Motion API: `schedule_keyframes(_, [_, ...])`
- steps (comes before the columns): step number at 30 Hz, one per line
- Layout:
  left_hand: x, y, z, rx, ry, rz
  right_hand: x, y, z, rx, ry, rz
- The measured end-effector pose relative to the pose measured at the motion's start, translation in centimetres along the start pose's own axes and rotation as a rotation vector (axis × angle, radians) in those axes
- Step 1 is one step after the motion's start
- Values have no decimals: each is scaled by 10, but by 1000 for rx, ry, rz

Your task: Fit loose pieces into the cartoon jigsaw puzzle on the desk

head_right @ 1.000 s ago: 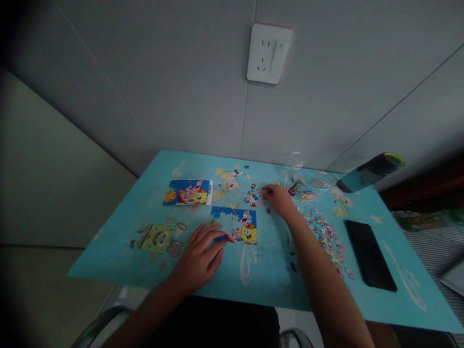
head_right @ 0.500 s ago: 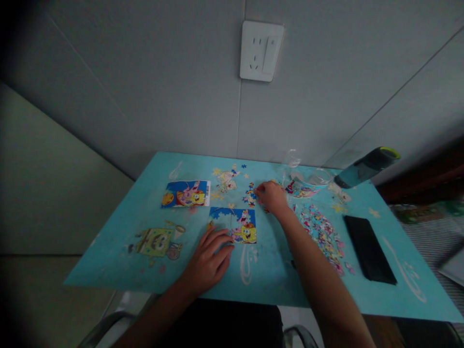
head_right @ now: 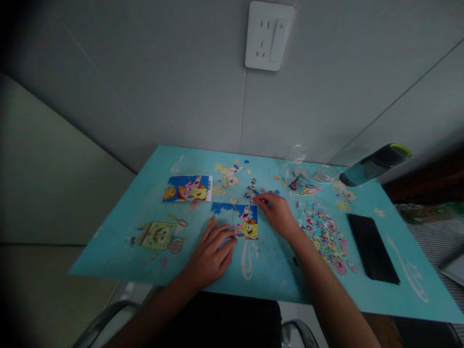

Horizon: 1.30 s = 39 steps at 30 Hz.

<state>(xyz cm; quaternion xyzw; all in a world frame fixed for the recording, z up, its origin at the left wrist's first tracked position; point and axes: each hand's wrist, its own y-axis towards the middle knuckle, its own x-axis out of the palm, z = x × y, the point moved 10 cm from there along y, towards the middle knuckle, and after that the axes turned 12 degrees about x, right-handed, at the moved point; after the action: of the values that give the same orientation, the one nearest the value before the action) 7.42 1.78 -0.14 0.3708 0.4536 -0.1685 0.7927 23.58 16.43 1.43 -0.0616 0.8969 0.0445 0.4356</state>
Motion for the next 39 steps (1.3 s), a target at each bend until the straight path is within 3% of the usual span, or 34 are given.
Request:
schedule_keyframes(2, [0, 2, 0, -6, 4, -5, 16, -23, -12, -58, 90, -130])
schedule_keyframes(4, [-3, 7, -1, -5, 13, -16, 27, -36, -19, -77, 122, -177])
schedule_keyframes(10, [-11, 28, -18, -36, 83, -21, 44, -35, -27, -132, 73, -152])
schedule_keyframes(20, [9, 29, -28, -80, 53, -66, 26, -43, 2, -48, 116, 27])
schedule_keyframes(39, [13, 30, -29, -87, -9, -107, 36, -52, -12, -139, -19, 29])
